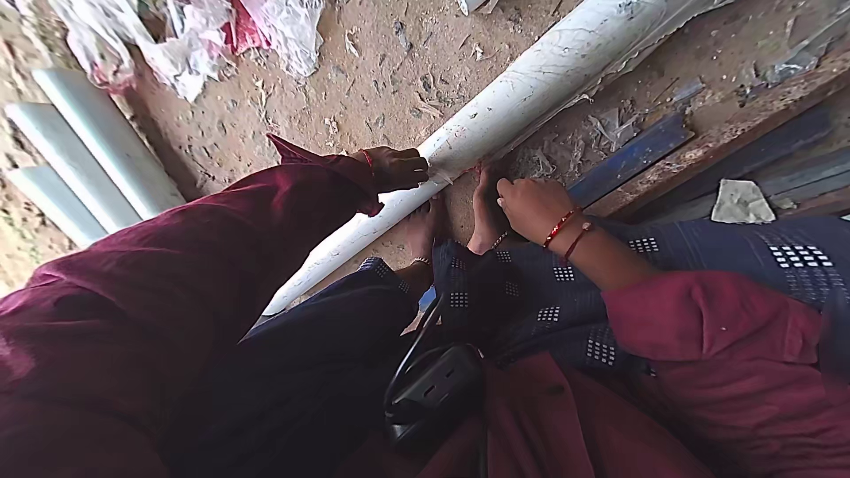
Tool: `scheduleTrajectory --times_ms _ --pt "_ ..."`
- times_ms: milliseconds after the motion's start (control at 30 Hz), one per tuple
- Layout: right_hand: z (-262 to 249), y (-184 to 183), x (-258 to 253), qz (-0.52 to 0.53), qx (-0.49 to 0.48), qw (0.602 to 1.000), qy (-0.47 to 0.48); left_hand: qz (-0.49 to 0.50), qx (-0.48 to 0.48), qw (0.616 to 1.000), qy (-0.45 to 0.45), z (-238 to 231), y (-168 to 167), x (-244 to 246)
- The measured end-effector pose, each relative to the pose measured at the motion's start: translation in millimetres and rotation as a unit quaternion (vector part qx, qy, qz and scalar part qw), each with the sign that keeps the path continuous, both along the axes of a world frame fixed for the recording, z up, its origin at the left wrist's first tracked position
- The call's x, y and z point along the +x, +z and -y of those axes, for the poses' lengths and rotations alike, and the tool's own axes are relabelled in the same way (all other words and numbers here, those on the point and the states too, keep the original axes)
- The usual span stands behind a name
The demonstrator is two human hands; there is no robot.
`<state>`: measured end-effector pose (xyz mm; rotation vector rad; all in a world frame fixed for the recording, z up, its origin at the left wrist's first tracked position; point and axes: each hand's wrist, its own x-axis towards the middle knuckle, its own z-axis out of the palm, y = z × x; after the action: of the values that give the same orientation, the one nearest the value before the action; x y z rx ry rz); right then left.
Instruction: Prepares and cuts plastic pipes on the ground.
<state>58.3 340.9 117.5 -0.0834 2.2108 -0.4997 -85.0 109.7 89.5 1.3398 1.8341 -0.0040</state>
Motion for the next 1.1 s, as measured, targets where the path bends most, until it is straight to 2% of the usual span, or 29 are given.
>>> scheduleTrajectory --times_ms 100,133,267,367,567,700,800,933,1033,1100 --pt "-1 0 1 -0.007 0.003 1.000 0.003 -0.028 0.108 0.991 -0.076 12 -15 -3" --pt "-1 0 1 -0.007 0.001 1.000 0.003 -0.031 0.092 0.990 -0.099 10 -13 -3" --pt "0 0 0 0.002 -0.001 1.000 0.002 -0.090 0.145 0.972 -0.163 9 -24 1" --pt "0 1 0 0.003 -0.001 1.000 0.003 -0.120 0.015 0.970 -0.213 -3 -14 5" --pt "-1 0 0 0.002 -0.002 1.000 -0.001 -0.056 0.006 0.982 -0.181 -4 -8 -8" --pt "0 2 -1 0.002 -0.003 1.000 -0.005 -0.035 -0.081 0.979 -0.185 -15 0 -8" --pt "0 1 -1 0.005 -0.003 1.000 -0.003 -0.048 -0.047 0.980 -0.190 -13 -2 -6" --pt "0 0 0 -0.001 -0.002 1.000 -0.002 -0.122 0.027 0.957 -0.263 0 -25 -5" --pt "0 1 0 0.001 -0.005 1.000 -0.003 -0.126 -0.045 0.952 -0.276 -6 -21 -1" --pt "-1 1 0 -0.001 -0.007 1.000 -0.004 -0.125 -0.059 0.967 -0.216 -10 -20 6"
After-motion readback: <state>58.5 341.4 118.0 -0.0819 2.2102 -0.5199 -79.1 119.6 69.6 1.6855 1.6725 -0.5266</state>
